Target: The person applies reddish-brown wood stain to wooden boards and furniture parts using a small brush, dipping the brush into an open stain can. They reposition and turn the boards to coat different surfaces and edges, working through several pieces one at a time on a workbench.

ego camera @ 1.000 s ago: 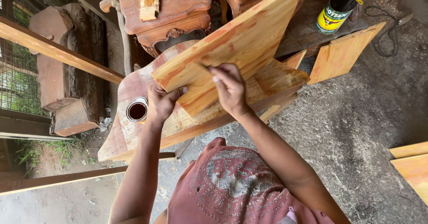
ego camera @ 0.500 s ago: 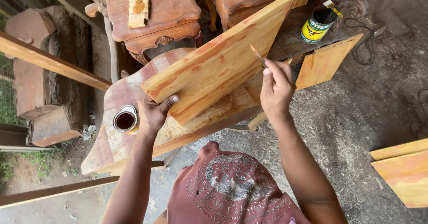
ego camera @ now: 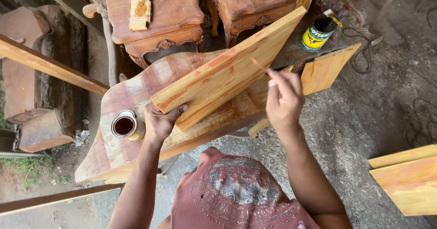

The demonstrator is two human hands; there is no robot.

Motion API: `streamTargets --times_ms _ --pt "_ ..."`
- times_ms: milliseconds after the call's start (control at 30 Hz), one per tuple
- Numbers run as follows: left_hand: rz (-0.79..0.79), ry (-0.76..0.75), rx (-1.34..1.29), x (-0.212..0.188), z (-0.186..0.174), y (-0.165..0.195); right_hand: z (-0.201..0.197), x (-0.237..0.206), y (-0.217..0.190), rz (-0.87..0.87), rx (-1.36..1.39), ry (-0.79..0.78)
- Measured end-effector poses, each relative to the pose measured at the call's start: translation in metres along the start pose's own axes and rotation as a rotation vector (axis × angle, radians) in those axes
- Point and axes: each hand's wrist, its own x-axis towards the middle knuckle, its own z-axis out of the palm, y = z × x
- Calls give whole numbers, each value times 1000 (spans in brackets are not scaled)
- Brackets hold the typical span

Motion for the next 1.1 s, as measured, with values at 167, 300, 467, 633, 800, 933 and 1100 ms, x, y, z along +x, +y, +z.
streamTargets --times_ms 167,300,467,633,800,933,1100 --pt "1 5 52 -9 6 9 8 17 -9 -87 -150 47" --pt "44 14 105 -20 14 18 7 -8 -33 -145 -90 -68" --pt "-29 34 76 -24 21 23 -25 1 -14 46 -66 -17" --pt "98 48 173 -21 22 27 -9 31 1 -34 -164 66" --pt "203 31 237 -21 24 32 -38 12 -30 -78 -192 -142" --pt "210 24 258 -23 27 35 -91 26 -32 6 -282 -249" --pt "288 22 332 -25 28 37 -95 53 -27 -106 -543 -239"
